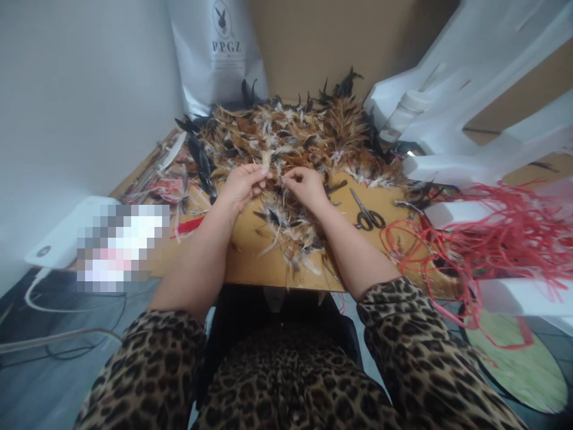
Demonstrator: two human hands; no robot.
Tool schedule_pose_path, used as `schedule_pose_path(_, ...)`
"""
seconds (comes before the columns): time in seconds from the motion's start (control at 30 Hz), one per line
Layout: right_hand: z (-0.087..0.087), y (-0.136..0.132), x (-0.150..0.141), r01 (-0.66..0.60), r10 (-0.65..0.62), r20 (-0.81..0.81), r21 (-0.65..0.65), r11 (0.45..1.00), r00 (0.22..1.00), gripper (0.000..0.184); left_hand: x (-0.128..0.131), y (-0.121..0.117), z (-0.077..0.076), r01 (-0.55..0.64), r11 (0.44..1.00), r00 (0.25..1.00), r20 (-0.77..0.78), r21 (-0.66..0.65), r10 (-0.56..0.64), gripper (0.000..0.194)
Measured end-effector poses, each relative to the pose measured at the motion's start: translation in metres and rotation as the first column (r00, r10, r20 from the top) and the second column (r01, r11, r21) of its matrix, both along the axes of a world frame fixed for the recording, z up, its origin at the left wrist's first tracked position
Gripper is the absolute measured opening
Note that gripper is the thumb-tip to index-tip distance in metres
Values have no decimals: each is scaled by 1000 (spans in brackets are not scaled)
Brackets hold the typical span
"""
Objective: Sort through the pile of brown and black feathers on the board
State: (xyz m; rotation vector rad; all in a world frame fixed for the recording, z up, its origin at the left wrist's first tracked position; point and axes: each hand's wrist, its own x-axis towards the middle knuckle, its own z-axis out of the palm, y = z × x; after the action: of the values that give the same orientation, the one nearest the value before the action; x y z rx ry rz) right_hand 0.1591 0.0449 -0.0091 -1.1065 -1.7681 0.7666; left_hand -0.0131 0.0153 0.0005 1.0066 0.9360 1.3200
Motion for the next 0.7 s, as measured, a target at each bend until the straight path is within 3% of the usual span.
schedule_pose_path(0.13, 13, -3, 2, -125, 29, -389, -225, 966, 921, 19, 0, -1, 1, -2, 1000, 1000, 1, 17, 2, 15)
schedule_pose_path(0.3, 15, -5, 5, -353, 131, -549, -323, 878, 826, 31, -1, 0, 2, -32, 998, 999, 30, 46, 31, 16)
schedule_pose_path(0.5, 14, -6, 4, -437, 159, -612, -336, 834, 775, 33, 1, -3, 5, -13, 998, 1000, -8, 53, 13, 17)
schedule_pose_path(0.7, 12, -6, 4, -302, 152, -441, -293, 907, 885, 32, 4, -7, 8, -64, 996, 994, -81, 66, 69, 17)
